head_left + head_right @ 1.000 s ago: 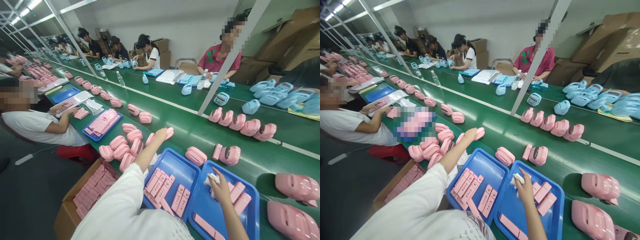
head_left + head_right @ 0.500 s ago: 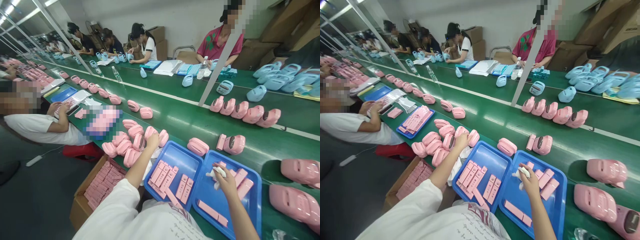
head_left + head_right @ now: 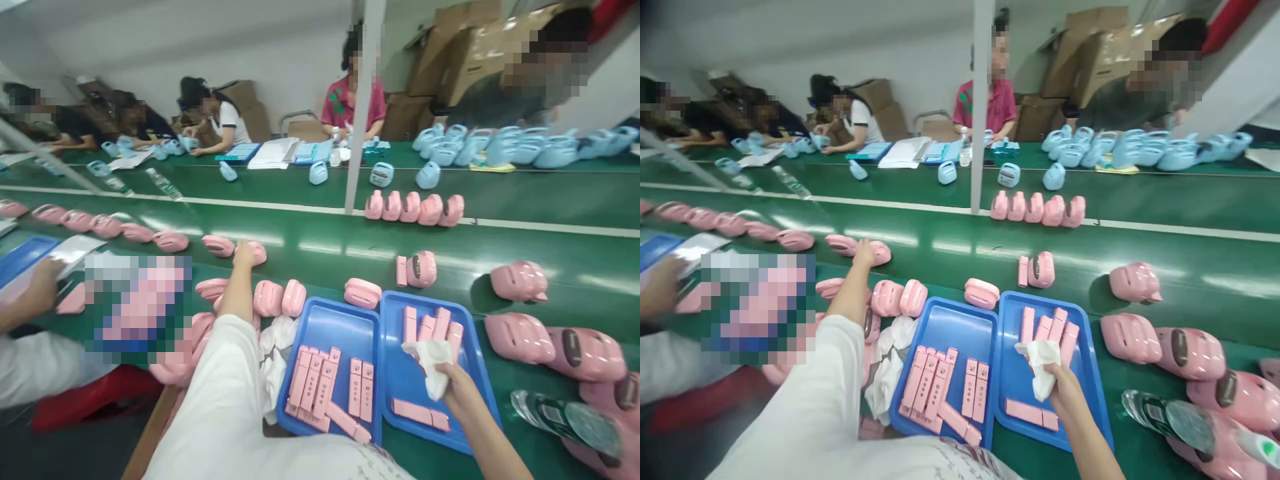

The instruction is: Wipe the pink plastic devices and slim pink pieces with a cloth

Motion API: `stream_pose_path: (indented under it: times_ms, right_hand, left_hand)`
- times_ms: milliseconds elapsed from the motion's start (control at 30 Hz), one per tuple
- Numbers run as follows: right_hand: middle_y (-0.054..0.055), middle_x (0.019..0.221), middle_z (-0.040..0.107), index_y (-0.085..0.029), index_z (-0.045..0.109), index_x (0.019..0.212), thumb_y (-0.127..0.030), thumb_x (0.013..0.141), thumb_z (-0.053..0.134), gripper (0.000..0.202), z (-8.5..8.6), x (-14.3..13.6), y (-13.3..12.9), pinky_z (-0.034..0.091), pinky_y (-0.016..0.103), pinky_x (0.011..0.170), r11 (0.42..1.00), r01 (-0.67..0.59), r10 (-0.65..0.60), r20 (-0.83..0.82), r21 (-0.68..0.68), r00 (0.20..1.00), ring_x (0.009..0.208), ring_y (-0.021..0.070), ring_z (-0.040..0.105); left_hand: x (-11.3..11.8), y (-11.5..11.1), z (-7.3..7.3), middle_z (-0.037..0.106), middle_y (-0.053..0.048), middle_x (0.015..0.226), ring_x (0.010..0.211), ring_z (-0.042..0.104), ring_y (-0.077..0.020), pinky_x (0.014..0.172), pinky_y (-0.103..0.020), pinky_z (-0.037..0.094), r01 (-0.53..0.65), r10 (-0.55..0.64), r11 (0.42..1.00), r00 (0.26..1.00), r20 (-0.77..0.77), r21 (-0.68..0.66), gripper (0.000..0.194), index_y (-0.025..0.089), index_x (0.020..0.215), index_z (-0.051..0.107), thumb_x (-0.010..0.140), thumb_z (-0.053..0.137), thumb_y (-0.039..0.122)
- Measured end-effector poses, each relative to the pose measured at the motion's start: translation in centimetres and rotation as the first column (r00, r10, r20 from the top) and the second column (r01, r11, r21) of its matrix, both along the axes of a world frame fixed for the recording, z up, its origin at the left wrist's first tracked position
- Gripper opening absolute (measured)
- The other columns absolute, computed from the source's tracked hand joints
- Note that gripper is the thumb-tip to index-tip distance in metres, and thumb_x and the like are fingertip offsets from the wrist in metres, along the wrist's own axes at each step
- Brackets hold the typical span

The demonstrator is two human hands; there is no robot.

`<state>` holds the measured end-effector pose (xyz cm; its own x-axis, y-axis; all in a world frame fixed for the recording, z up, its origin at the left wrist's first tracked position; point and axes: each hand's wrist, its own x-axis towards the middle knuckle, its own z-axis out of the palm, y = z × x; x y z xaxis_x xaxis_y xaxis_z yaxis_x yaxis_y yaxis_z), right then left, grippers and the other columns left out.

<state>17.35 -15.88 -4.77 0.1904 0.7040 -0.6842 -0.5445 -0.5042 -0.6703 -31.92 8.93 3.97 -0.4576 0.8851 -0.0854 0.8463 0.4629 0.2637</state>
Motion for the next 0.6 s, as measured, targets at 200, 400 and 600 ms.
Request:
stream_pose_path:
  times_ms: [200,400,600]
  right_hand:
    - [0.007,0.093,0.071,-0.021,0.063,0.093,-0.036,0.059,0.076,0.038,1.0,-0.2,-3.0,0.058,0.033,0.068,0.977,0.205,-0.215,-0.278,-0.063,0.936,0.083,0.0230,0.068]
    - [0.007,0.077,0.070,-0.017,0.066,0.079,-0.032,0.061,0.077,0.026,1.9,-0.1,-2.8,0.055,0.028,0.060,0.975,0.216,-0.219,-0.087,-0.043,0.972,0.069,0.0200,0.066]
    - [0.005,0.096,0.070,-0.021,0.066,0.091,-0.032,0.063,0.073,0.031,5.3,1.8,-2.3,0.054,0.034,0.078,0.942,0.226,-0.159,-0.261,0.250,0.952,0.089,0.0213,0.065]
  left_hand:
    - [-0.7,1.0,-1.7,0.049,-0.025,0.126,0.112,0.055,-0.0369,0.092,-0.049,0.042,-0.096,0.095,0.995,0.995,0.013,0.022,0.031,0.006,0.107,0.056,0.077,0.052,0.009]
    - [0.4,-0.7,0.5,0.052,-0.015,0.116,0.107,0.054,-0.0306,0.091,-0.052,0.043,-0.141,0.153,0.949,0.988,-0.020,0.282,0.021,0.011,0.092,0.059,0.075,0.047,0.007]
    - [2.7,-6.0,6.1,0.060,-0.010,0.109,0.110,0.054,-0.0209,0.100,-0.037,0.040,0.258,-0.147,0.599,0.966,-0.212,0.758,0.027,0.013,0.088,0.067,0.072,0.046,0.008]
